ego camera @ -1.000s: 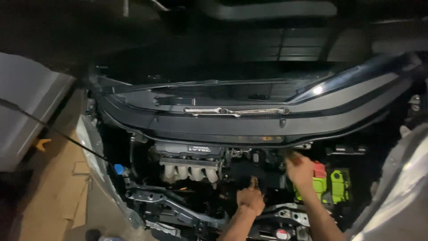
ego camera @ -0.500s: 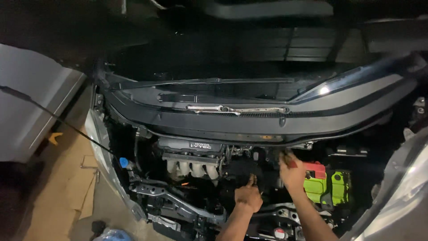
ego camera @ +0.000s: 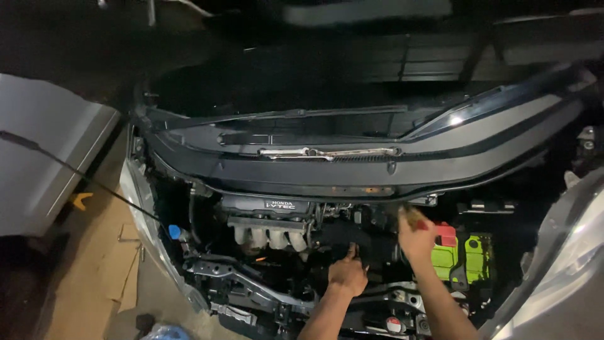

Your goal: The person cleans the engine bay of a car with the hood open, using a brush and a black cloth to wipe various components. They then move to the front bumper area to clean the lower section near the headlight.

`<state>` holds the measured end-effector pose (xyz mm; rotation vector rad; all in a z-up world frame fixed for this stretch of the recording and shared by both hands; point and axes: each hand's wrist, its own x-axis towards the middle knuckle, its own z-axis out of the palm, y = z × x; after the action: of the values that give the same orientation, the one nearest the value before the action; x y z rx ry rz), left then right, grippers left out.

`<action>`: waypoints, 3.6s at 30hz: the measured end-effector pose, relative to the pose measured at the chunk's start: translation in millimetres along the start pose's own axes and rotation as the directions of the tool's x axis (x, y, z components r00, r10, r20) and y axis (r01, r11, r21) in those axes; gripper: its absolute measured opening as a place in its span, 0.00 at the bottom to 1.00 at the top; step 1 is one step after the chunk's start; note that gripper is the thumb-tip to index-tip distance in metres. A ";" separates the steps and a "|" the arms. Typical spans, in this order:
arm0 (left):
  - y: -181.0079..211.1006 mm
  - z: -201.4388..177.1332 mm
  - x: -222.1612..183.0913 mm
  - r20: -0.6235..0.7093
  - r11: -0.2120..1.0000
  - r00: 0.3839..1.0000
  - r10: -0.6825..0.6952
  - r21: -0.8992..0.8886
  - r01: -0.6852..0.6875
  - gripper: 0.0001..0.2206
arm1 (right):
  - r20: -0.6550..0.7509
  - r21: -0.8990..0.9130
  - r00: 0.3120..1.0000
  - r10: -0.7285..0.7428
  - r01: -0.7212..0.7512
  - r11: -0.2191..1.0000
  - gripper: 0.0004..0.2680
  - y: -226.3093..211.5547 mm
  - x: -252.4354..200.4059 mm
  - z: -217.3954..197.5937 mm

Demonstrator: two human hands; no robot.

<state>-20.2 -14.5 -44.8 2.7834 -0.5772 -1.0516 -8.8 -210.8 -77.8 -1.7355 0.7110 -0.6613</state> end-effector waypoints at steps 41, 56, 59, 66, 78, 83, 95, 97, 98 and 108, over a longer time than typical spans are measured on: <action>16.6 -29.3 -20.5 0.208 0.994 0.974 -0.093 -0.039 0.103 0.31 | 0.672 -0.247 0.724 -0.157 0.418 0.874 0.08 31.1 -26.3 -20.2; 20.3 -44.9 -25.1 0.325 0.989 0.935 -0.142 0.004 0.148 0.27 | 0.517 -0.299 0.856 -0.017 0.199 0.933 0.09 42.0 -22.1 -26.5; 13.6 -23.3 -15.5 0.199 0.991 0.971 -0.129 -0.005 0.133 0.26 | 0.635 -0.336 0.768 -0.084 0.372 0.865 0.14 88.8 -26.1 -20.3; 13.1 -28.3 -18.6 0.282 0.990 0.950 -0.133 -0.014 0.142 0.26 | 0.618 -0.265 0.782 -0.080 0.303 0.916 0.10 76.9 -23.1 -43.5; 10.9 -15.2 -10.6 0.217 0.992 0.968 -0.123 -0.003 0.127 0.25 | 0.531 -0.355 0.847 -0.026 0.250 0.901 0.11 54.0 -58.1 -59.0; -3.4 2.8 4.6 0.183 0.995 0.980 -0.082 0.071 0.070 0.24 | 0.689 -0.279 0.719 -0.093 0.381 0.882 0.21 61.5 -72.1 -59.0; -21.5 -14.6 -19.1 -0.056 0.973 0.994 -0.096 -0.214 0.082 0.29 | 0.405 -0.362 0.900 0.164 -0.007 0.932 0.14 9.1 -78.8 -24.4; -22.8 -14.7 -8.8 -0.123 0.976 0.990 -0.069 -0.214 0.041 0.29 | 0.497 -0.345 0.864 0.086 0.105 0.933 0.12 5.7 -75.4 -21.1; -22.4 -15.6 -2.8 -0.191 0.978 0.980 -0.046 -0.210 0.005 0.29 | 0.586 -0.311 0.810 0.008 0.216 0.926 0.11 3.7 -72.4 -20.0; -21.7 16.2 43.9 -0.180 0.982 0.984 -0.021 -0.189 -0.014 0.20 | 0.526 -0.403 0.821 0.220 0.012 0.915 0.11 -22.8 -88.0 -29.6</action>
<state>6.1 -11.0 -89.0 2.6741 -0.4258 -0.7958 -86.0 -159.0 -55.6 -2.1005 0.5292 0.1088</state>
